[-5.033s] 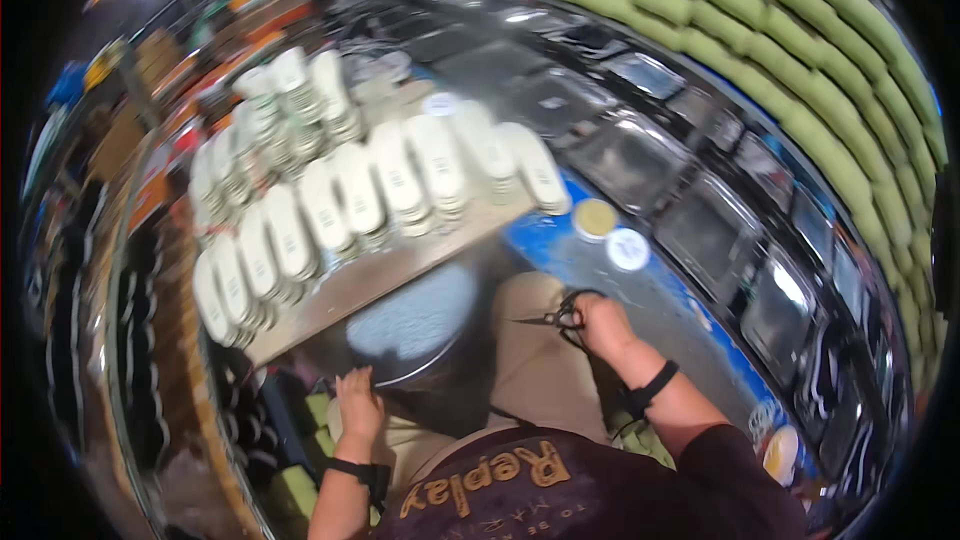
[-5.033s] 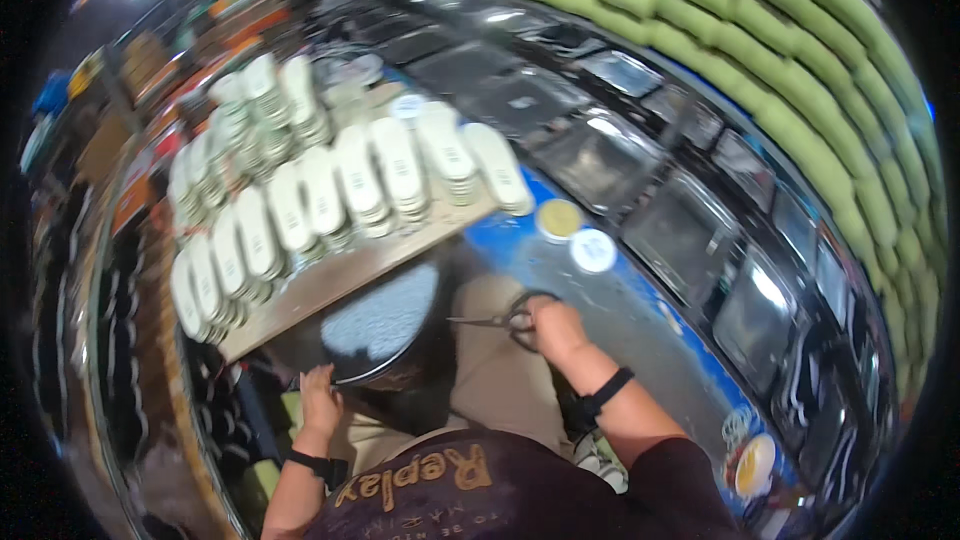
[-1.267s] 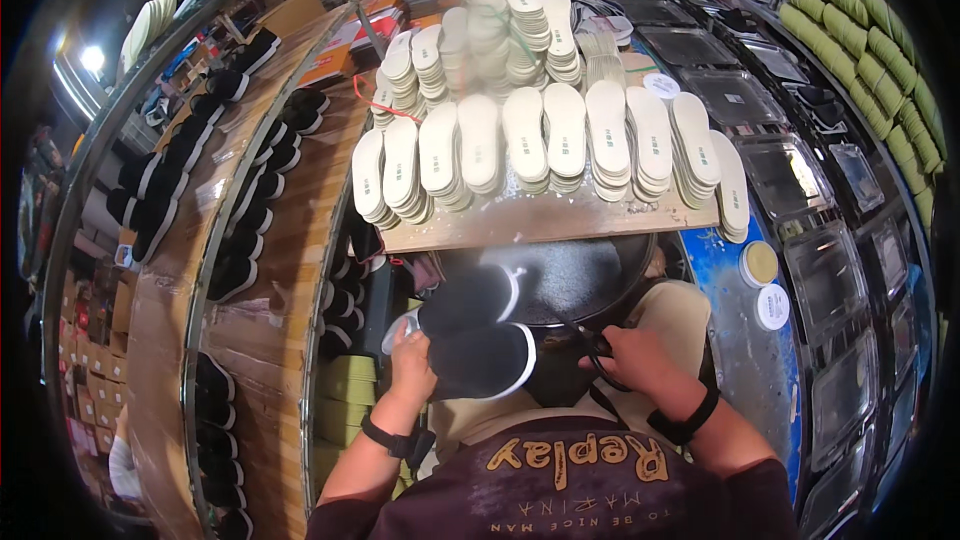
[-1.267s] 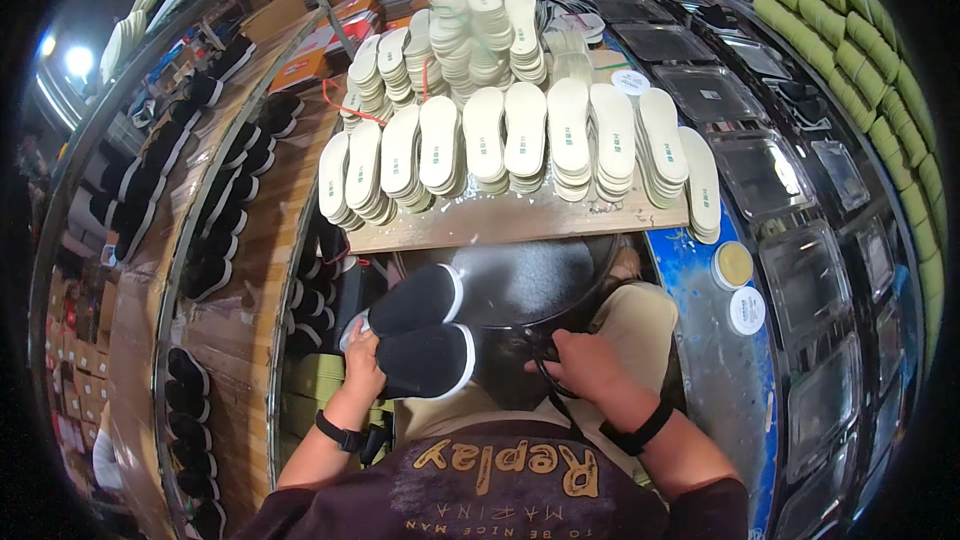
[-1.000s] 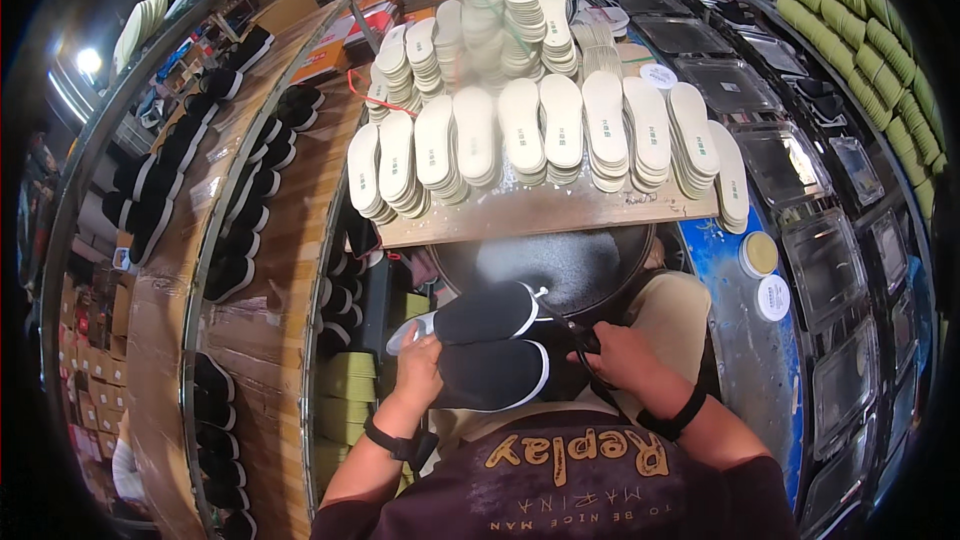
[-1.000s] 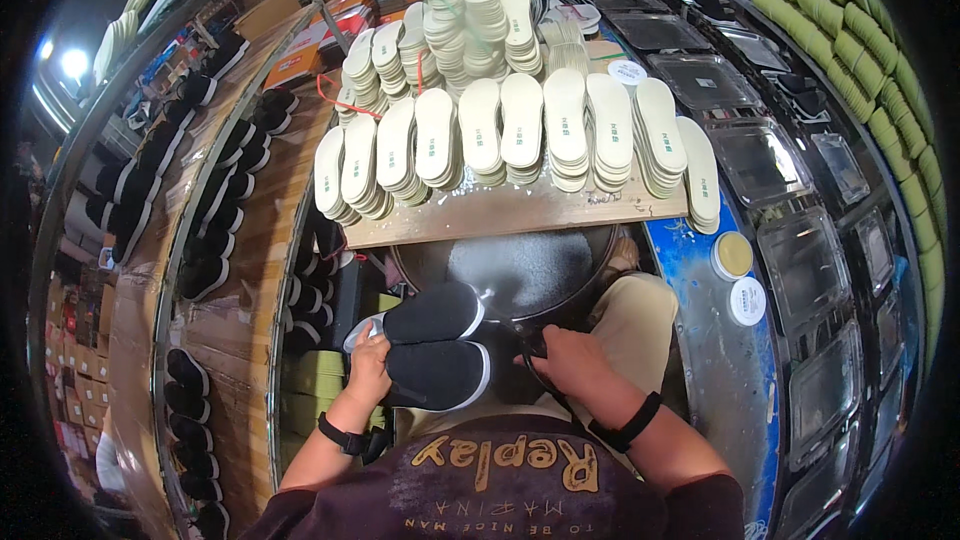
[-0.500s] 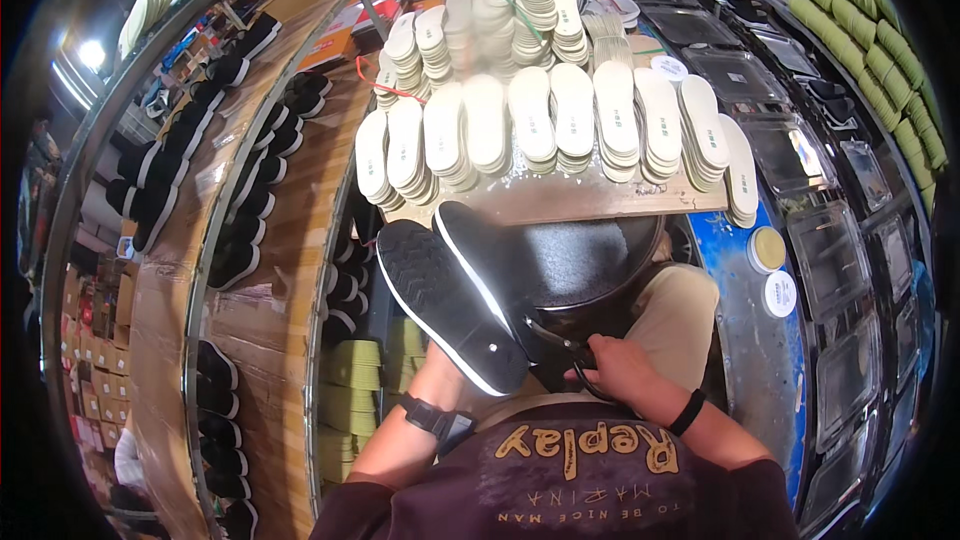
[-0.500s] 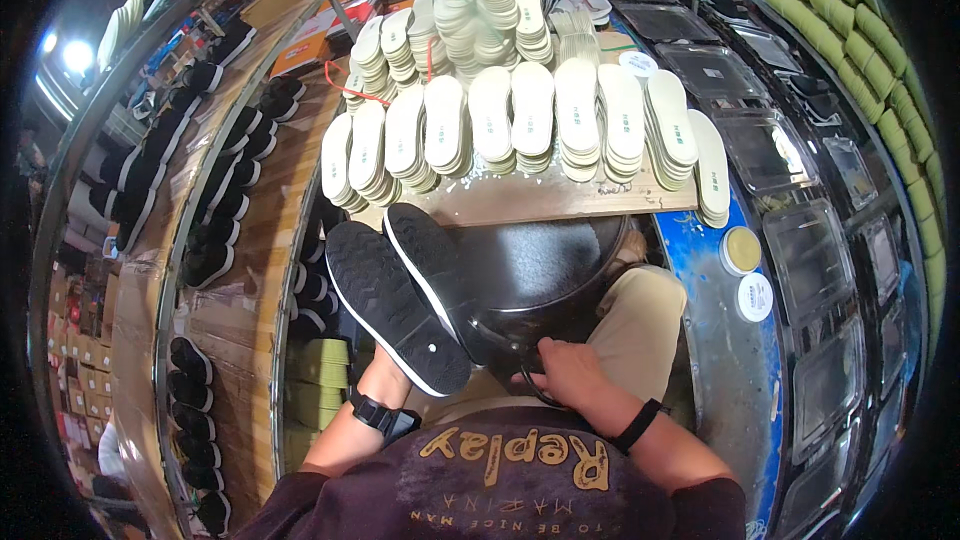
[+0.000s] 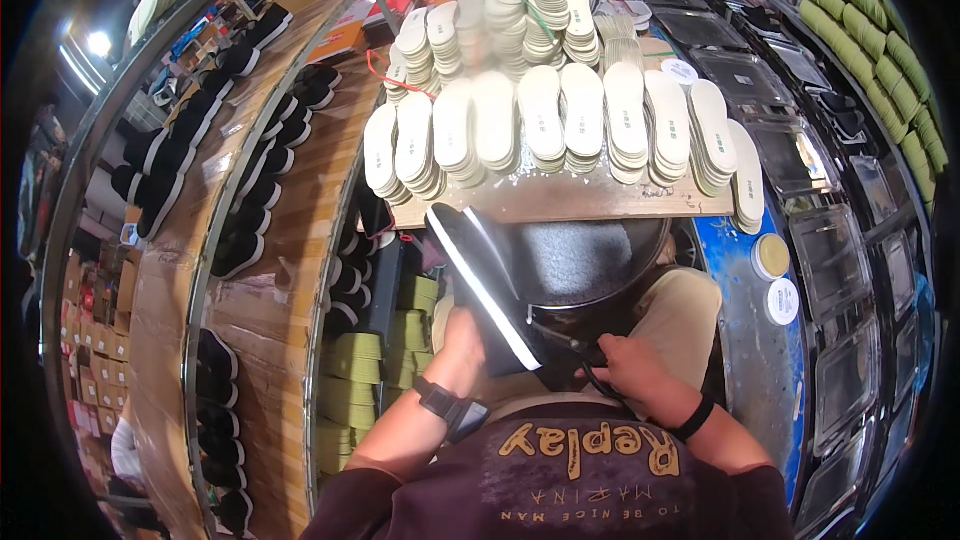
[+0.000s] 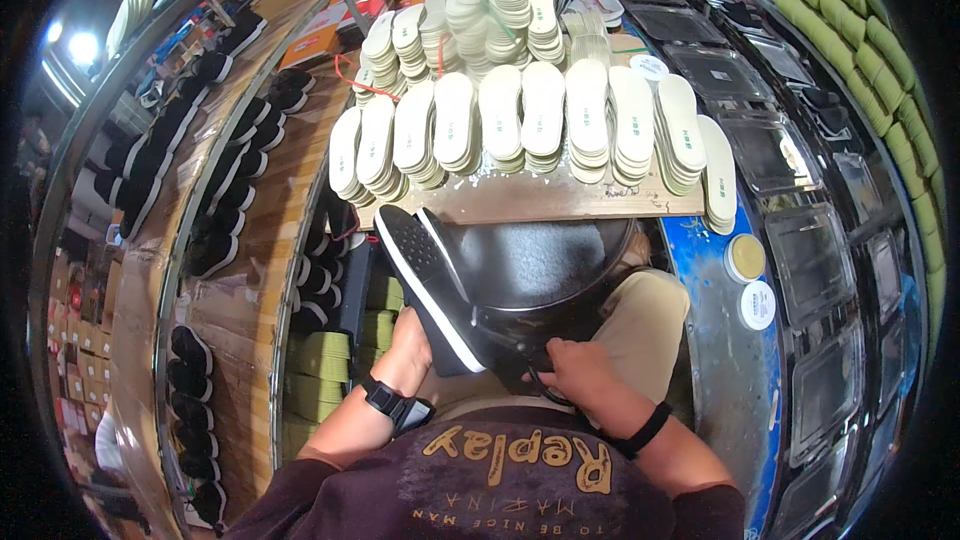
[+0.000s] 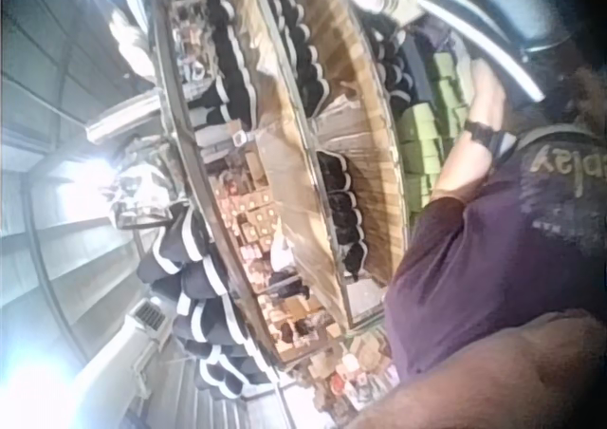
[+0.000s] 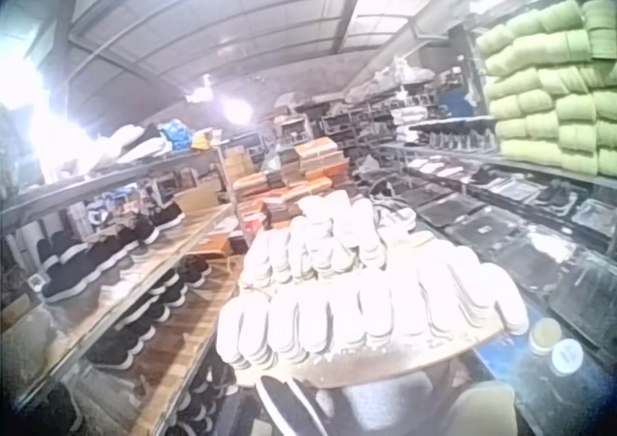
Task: Trimming excess material from shoe insoles using scissors and inserting them into finished shoe uppers.
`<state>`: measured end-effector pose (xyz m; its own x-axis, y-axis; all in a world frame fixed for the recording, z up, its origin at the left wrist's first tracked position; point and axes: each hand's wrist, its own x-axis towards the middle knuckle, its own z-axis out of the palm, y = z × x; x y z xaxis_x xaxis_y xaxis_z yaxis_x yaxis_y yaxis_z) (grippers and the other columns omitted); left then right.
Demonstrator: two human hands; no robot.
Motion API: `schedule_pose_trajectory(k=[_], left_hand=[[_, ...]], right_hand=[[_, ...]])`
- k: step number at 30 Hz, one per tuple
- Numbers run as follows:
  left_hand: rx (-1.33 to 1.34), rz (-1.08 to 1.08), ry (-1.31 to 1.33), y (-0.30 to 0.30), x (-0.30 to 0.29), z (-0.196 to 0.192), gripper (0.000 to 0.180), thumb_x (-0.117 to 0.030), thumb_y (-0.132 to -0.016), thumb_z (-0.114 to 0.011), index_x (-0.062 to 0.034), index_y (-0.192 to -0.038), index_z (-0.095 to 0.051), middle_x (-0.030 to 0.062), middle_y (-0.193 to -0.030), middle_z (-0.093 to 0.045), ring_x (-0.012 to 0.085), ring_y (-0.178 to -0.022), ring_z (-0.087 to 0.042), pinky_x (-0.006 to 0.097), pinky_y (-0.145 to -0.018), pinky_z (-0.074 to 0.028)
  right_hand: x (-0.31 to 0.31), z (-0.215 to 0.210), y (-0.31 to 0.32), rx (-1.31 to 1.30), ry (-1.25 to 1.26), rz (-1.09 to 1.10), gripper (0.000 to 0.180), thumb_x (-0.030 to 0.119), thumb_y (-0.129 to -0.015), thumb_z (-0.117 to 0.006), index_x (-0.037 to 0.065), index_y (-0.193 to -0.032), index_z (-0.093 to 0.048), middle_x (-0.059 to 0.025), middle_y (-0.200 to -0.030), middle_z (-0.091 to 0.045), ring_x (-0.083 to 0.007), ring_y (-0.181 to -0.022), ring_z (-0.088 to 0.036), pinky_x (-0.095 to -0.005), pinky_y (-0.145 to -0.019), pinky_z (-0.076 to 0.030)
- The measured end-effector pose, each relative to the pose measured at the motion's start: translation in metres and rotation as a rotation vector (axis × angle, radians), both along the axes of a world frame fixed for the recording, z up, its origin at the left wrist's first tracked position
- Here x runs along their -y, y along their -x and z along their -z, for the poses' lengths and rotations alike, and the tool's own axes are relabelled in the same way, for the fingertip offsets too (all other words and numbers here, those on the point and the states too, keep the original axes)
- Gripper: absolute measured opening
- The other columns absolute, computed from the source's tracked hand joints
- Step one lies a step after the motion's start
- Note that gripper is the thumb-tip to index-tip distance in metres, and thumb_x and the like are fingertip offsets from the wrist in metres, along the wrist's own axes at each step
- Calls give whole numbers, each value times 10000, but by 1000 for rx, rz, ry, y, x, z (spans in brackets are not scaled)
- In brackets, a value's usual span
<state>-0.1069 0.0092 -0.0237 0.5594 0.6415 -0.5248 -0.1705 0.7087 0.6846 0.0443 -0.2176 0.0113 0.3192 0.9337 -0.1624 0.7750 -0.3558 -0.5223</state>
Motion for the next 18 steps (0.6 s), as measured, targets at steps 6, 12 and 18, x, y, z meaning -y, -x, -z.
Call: schedule_pose_trajectory(k=[6, 12, 18], left_hand=[[-338, -53, -207, -11, -3, 11, 154, -101, -884, -544, 12, -955, -620, 98, -801, -643, 189, -589, -598, 326, -488, -486], [-507, 427, -1497, -34, 12, 6, 324, -69, -803, -598, 11, -1116, -568, 267, -1019, -584, 421, -973, -551, 457, -811, -475], [-846, 989, -1711, -20, 42, -1, 500, -554, -742, -666, -57, -793, -656, 163, -774, -633, 330, -784, -644, 415, -688, -512]], right_hand=[[19, 4, -14, 43, 110, 117, 561, 569, -750, -686, 22, -799, -575, -196, -713, -633, -403, -705, -627, -467, -623, -482], [37, 12, -19, 19, 66, 234, 558, 590, -715, -704, 44, -764, -601, -168, -704, -636, -380, -694, -632, -458, -614, -474], [36, 15, -16, 62, 13, 251, 538, 570, -694, -726, 50, -784, -620, -149, -698, -630, -362, -685, -626, -442, -622, -475]])
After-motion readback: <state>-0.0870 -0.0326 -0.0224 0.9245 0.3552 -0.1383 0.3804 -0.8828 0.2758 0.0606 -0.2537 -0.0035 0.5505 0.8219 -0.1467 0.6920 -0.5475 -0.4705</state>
